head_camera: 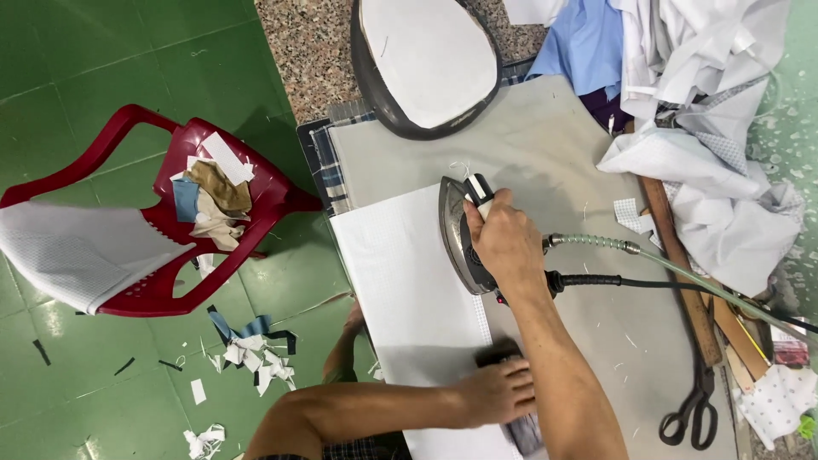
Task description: The person irons a long white fabric strip on a work table using a steam iron. They repeatedly smooth the fabric with their hands, move a phone aside, and press along the length of the strip multiple times.
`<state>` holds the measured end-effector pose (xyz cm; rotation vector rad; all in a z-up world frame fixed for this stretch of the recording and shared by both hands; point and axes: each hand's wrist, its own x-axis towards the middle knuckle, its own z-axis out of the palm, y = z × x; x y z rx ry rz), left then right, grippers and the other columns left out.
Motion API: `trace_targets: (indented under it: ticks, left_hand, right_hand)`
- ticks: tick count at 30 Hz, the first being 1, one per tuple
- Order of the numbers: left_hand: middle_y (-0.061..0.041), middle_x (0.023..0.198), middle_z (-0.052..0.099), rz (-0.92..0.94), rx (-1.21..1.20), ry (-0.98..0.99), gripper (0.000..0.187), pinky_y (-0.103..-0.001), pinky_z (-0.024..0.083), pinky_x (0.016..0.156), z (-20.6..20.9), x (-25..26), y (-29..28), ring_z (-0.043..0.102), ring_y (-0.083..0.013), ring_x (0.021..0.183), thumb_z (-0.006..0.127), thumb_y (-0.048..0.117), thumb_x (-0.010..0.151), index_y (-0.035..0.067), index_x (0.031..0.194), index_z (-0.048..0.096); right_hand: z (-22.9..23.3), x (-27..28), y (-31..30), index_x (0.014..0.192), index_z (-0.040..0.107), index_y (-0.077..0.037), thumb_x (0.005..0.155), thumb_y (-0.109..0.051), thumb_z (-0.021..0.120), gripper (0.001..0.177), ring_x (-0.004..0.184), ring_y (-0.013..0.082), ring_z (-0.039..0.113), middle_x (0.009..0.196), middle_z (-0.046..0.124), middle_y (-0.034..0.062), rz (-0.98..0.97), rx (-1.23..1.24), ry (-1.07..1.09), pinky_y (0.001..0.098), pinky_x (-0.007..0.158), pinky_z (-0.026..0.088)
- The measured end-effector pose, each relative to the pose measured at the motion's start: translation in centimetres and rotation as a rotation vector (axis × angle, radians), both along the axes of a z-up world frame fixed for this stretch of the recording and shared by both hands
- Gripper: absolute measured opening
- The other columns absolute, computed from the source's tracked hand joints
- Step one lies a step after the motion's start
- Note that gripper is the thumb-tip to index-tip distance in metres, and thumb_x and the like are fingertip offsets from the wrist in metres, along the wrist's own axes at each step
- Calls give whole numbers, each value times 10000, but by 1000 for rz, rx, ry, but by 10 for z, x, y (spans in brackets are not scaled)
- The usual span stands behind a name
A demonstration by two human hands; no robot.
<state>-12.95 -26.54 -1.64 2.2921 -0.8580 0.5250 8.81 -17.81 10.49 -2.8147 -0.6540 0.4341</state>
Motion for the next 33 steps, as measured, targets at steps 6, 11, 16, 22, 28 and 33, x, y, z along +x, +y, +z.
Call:
trace_targets:
  ticks: [6,11,16,22,28,33]
  left_hand:
    - [-90,1217,707,96,-66,-44,195,-496,489,1187,20,32,46,641,-285,1188,634,-27,1001,71,1145,723]
    - [-43,1237,711,40,0,-18,234,-469,456,1194,7,42,58,641,-266,1249,724,4,929,120,1132,729]
    - [-30,1350,676,-26,128,99,387,-500,376,1255,-2,51,75,578,-245,1365,758,56,870,190,1227,695]
    - [-11,1391,621,-107,221,242,535,-540,273,1296,7,65,95,481,-239,1447,774,55,809,203,1300,625]
    - [-10,1405,611,-147,193,305,477,-534,232,1307,13,79,111,464,-242,1453,701,35,873,196,1314,617]
    - [-21,1459,578,-248,147,404,596,-525,172,1325,17,87,121,400,-233,1496,688,-59,820,169,1357,572]
  right_hand:
    - [-3,13,14,1082,472,21,1076,-554,461,576,595,458,677,636,656,168,46,-47,-48,568,505,547]
    - [-7,22,21,1051,468,18,1081,-541,498,560,557,454,668,611,643,162,68,-32,-80,552,479,545]
    - [-4,30,31,1067,463,20,1085,-529,493,551,547,450,667,609,640,168,83,-29,-62,543,465,545]
    - [3,38,44,1111,472,25,1085,-509,505,536,616,479,682,680,674,206,67,-36,-34,571,530,559]
    - [0,43,48,1079,463,35,1094,-498,510,536,586,481,667,638,652,206,99,-24,-72,561,493,547]
    - [-1,47,51,1083,450,19,1093,-509,500,531,639,510,670,682,663,233,80,-41,-49,589,530,544]
